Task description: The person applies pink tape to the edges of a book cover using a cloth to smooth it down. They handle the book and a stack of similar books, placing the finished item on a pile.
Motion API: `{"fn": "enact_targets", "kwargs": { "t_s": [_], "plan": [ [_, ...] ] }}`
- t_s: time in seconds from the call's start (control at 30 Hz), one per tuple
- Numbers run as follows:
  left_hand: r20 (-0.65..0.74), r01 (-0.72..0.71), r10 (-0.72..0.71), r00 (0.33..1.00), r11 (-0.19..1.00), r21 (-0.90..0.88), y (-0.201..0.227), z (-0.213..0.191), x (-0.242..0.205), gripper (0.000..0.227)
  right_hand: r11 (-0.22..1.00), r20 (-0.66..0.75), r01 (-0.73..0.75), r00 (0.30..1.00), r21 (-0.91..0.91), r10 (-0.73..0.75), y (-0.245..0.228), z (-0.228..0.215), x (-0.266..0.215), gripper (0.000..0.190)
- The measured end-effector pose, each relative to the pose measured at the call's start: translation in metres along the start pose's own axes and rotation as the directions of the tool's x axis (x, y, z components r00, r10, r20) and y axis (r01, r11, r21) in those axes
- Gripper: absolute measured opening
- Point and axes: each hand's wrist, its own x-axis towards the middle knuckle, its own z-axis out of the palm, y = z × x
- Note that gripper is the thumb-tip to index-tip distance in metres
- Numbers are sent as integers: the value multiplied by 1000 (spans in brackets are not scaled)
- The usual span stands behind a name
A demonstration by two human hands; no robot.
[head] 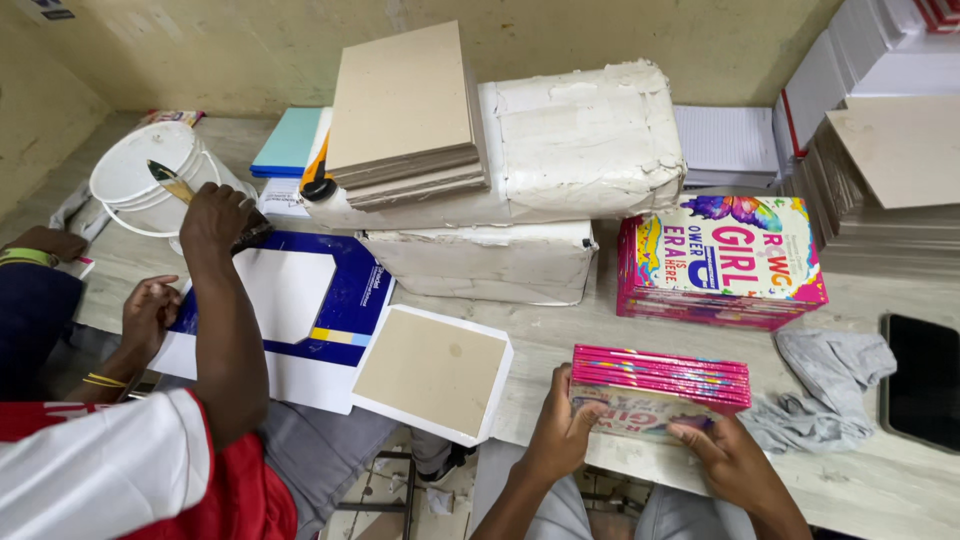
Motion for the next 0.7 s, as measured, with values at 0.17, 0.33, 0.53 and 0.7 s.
{"fn": "enact_targets", "kwargs": {
  "t_s": [0.17,0.33,0.53,0.7],
  "plan": [
    [4,219,-223,975,954,-203,22,0,10,58,948,94,-82,994,309,55,-55,-15,-30,52],
    [77,481,-475,876,872,-90,55,-2,9,51,720,148,-284,958,633,248,-96,-13,-70,45],
    [146,303,-290,946,951,-71,39,9,-2,74,777,-245,-179,885,604,395,-137,-42,-105,38],
    [320,175,5,947,831,-529,84,39,-17,121,395,-382,-341,924,-853,-27,-142,-75,-107,42]
  ]
}}
